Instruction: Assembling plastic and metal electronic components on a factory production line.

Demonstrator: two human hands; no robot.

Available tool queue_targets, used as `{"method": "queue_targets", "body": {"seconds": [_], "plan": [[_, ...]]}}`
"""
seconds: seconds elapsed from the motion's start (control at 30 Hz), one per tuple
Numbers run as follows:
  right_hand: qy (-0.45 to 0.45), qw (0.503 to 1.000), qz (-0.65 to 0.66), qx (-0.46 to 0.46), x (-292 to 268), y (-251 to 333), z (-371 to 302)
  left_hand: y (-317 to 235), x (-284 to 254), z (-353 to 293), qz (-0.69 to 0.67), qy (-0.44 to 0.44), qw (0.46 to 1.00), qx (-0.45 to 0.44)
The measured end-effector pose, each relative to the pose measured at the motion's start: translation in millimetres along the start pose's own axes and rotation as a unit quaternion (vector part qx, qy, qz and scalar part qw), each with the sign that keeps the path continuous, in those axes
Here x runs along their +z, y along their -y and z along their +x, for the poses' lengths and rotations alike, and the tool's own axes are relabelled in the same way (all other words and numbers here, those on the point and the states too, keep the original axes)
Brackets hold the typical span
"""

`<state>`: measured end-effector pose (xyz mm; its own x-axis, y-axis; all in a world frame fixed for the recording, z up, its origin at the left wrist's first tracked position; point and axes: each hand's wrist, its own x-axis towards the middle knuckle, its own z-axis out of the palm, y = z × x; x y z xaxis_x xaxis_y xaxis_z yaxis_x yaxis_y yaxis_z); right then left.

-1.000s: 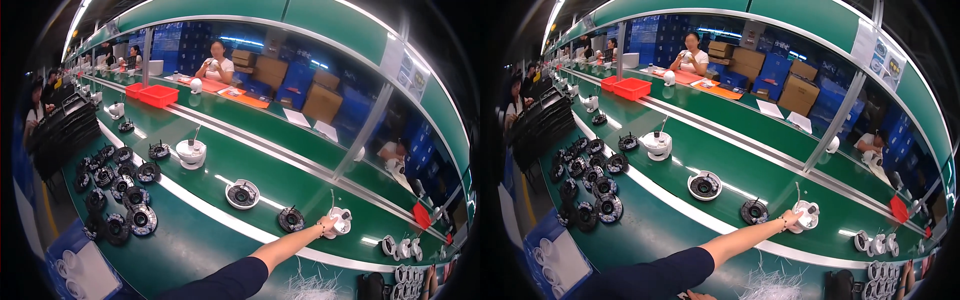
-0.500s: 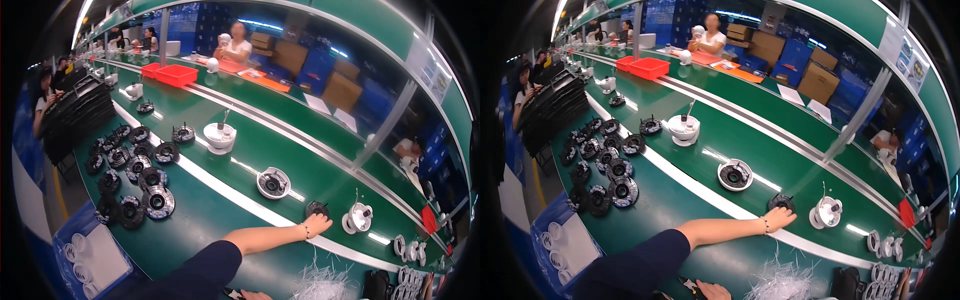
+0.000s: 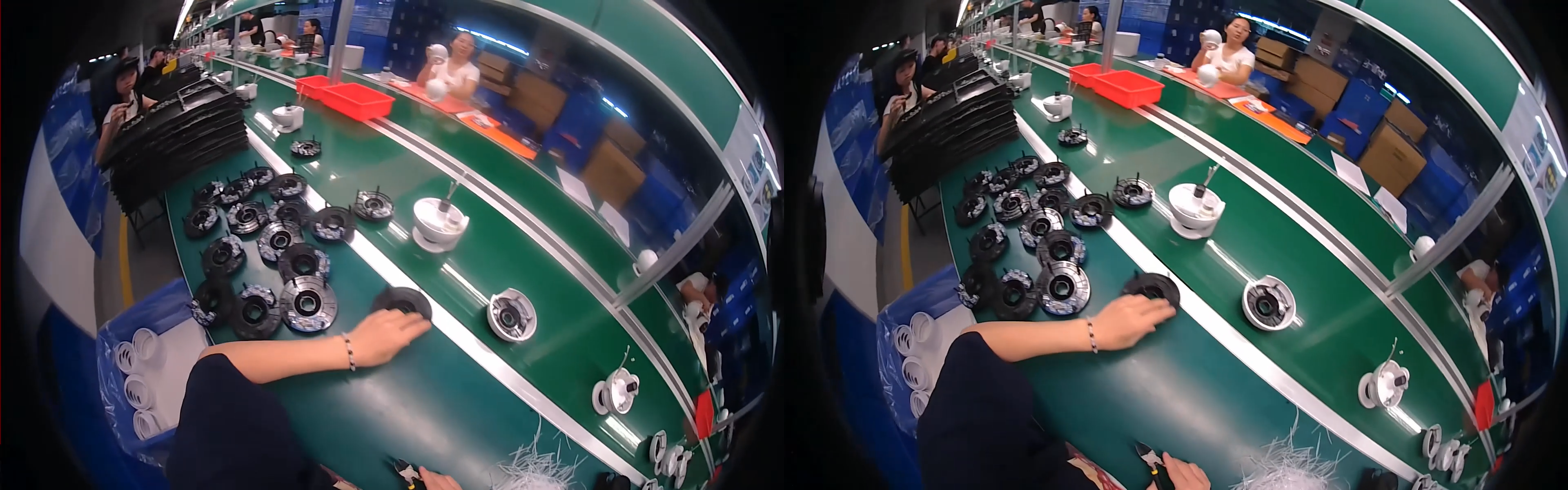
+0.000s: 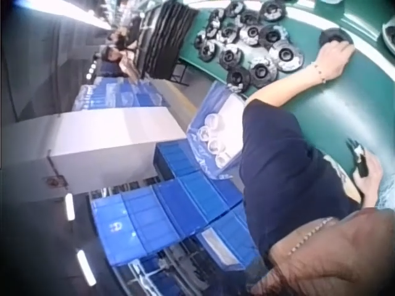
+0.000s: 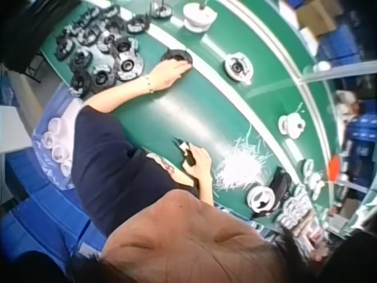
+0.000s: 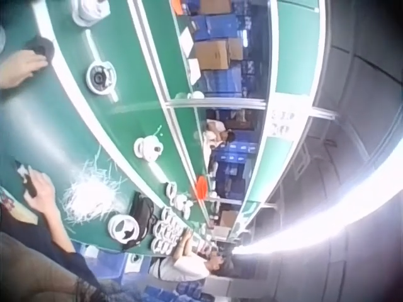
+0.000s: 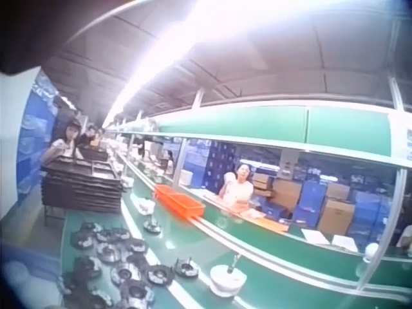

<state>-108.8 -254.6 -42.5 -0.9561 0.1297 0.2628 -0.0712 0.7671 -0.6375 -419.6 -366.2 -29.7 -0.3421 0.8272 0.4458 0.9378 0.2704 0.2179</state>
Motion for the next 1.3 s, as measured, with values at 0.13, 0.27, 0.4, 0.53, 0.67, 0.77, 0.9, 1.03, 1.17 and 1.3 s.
{"method": "queue_targets", "body": {"seconds": [0.13,0.27,0.4,0.53,0.67,0.77,0.9,1.03,1.17,1.3], "plan": [[0.004,1.0,-0.013,-0.027,4.5,7.0,13.5,44.9,-16.9,-13.7,-0.001,-0.011,0.993,-0.119],[0.001,0.998,-0.04,-0.055,7.8,12.0,17.1,74.8,-36.3,9.9,0.013,0.091,0.978,-0.188],[0.048,0.998,-0.03,0.01,19.6,-5.6,-1.9,127.3,-40.4,79.4,0.172,-0.088,0.961,-0.199],[0.063,0.997,-0.038,-0.016,13.1,10.5,16.3,204.2,25.4,115.9,0.123,0.102,0.895,-0.416],[0.075,0.996,-0.03,-0.045,12.2,4.0,21.6,206.5,28.2,106.7,0.107,0.103,0.906,-0.397],[0.067,0.996,-0.039,-0.049,12.4,2.6,19.4,184.3,9.9,105.0,0.129,0.12,0.918,-0.356],[0.075,0.995,-0.025,-0.054,9.3,3.7,19.7,153.7,-23.8,81.3,0.114,0.004,0.961,-0.254],[0.071,0.996,-0.008,-0.051,5.7,10.9,24.1,77.0,-79.5,23.8,-0.029,-0.04,0.99,-0.132],[0.016,0.998,-0.04,-0.043,15.0,6.4,23.8,26.7,-116.3,-48.5,-0.168,0.05,0.984,-0.017],[0.027,0.998,-0.056,-0.016,9.9,13.1,33.3,-16.5,-119.8,-86.0,-0.151,0.174,0.971,-0.064]]}}
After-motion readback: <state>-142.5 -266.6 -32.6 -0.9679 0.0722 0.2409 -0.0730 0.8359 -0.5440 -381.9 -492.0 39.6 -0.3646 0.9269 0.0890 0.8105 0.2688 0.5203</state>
